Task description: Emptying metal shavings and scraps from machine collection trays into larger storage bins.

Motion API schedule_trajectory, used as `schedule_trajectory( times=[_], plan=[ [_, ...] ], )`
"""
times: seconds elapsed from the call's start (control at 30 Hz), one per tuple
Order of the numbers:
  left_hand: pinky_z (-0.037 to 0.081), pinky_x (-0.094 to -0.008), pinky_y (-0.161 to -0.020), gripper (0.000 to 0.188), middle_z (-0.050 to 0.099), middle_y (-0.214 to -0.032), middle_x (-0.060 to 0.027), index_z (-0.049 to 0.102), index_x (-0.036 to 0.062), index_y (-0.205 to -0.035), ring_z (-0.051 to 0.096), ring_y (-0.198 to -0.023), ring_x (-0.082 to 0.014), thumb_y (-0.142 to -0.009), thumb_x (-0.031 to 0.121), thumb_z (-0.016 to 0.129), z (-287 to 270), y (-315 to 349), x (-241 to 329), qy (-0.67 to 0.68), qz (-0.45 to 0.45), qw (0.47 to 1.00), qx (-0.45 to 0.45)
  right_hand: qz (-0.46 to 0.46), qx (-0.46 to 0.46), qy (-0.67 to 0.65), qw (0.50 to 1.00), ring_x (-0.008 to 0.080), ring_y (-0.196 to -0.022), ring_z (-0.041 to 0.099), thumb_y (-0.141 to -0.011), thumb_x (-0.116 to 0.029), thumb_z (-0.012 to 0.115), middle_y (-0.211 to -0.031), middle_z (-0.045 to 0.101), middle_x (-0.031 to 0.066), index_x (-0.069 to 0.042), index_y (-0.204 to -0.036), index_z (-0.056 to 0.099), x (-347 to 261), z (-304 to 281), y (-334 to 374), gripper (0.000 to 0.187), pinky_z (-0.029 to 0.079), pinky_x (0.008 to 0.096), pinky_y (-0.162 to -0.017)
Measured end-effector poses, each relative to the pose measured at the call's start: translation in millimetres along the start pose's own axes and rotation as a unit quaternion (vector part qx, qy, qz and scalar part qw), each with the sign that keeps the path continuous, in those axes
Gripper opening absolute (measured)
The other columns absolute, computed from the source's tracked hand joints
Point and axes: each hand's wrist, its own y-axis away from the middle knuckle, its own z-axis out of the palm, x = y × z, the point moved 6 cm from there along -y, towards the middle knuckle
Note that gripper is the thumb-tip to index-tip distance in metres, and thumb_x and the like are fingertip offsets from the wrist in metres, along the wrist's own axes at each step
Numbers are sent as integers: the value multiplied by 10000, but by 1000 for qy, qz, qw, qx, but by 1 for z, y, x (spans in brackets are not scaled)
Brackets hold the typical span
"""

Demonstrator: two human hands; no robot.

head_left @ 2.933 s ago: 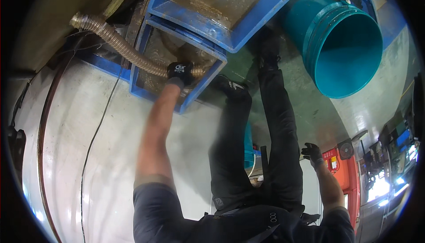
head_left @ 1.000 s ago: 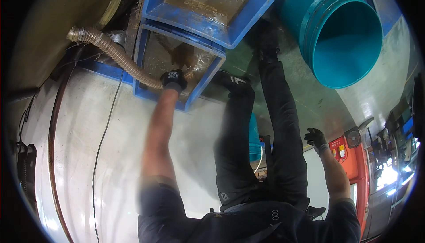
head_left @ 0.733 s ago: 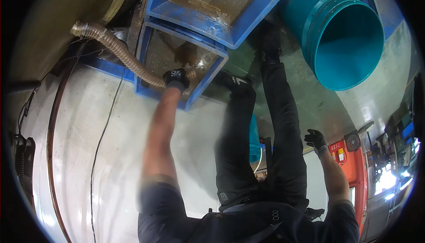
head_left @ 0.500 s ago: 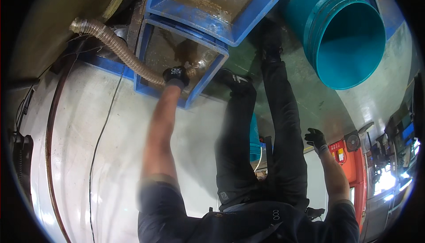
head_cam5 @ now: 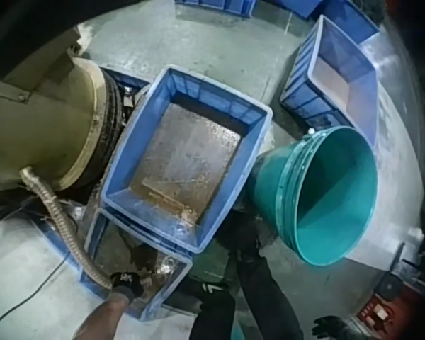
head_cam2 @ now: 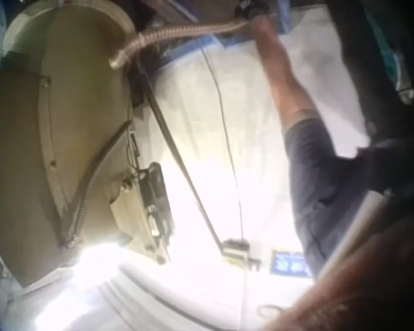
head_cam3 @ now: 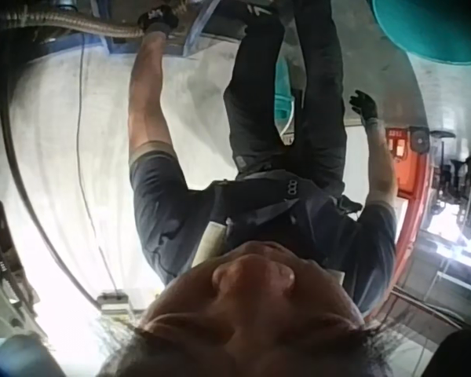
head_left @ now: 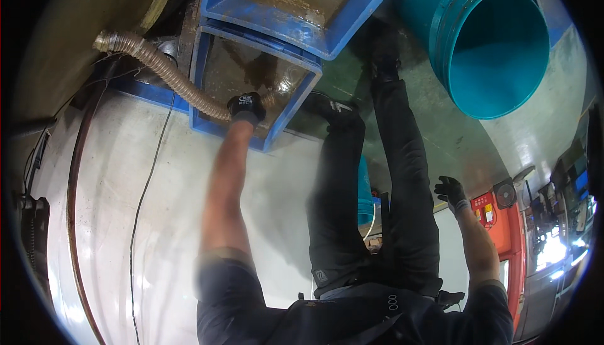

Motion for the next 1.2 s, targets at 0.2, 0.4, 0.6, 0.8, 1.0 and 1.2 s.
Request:
schedule_trajectory(
  times=[0.2, 0.4, 0.6, 0.8, 1.0, 1.2],
  plan=[
    [499, -439, -843, 337, 681, -1035, -113, 690, 160, -1020, 645, -983, -296, -713, 288, 633, -3, 2, 1, -7, -5, 1000, -4, 8, -1, 7, 1000, 195, -792, 651, -892, -284, 547, -928, 670, 90, -117, -1162, 574, 0, 3, 1, 319, 487, 371, -715],
    [500, -437, -848, 357, 678, -1054, -103, 686, 172, -1043, 641, -998, -292, -714, 301, 632, -7, 4, 3, -14, -8, 1000, -12, 9, -2, 15, 1000, 194, -796, 649, -901, -275, 503, -940, 669, 88, -119, -1176, 569, -2, 5, 6, 322, 484, 371, -719],
    [499, -434, -857, 361, 673, -1074, -98, 685, 176, -1049, 635, -1014, -291, -719, 311, 628, -10, 6, 5, -13, -2, 1000, -19, 4, 1, 20, 1000, 193, -802, 647, -921, -300, 452, -934, 671, 90, -117, -1179, 570, 1, 4, 4, 338, 484, 371, -722],
    [495, -431, -862, 343, 678, -1055, -101, 688, 176, -1035, 637, -1011, -286, -725, 310, 628, -6, 6, 1, -10, -2, 1000, -17, -1, -12, -7, 1000, 195, -773, 650, -917, -318, 507, -907, 672, 88, -107, -1149, 590, -3, 8, 5, 325, 493, 366, -685],
    [494, -433, -858, 335, 681, -1048, -101, 689, 176, -1032, 642, -1010, -270, -722, 291, 635, -1, 2, 4, -25, 5, 999, -22, 1, 2, -6, 1000, 196, -751, 657, -901, -348, 573, -893, 676, 89, -109, -1114, 610, 0, 7, 1, 322, 500, 359, -649],
    [469, -435, -877, 288, 683, -1068, -80, 697, 175, -1040, 641, -1025, -240, -787, 266, 595, -6, 3, 6, -20, -1, 1000, -23, 6, -2, -12, 1000, 203, -759, 658, -893, -358, 584, -906, 677, 95, -110, -1119, 606, 2, 4, 1, 336, 498, 368, -679]
  ],
)
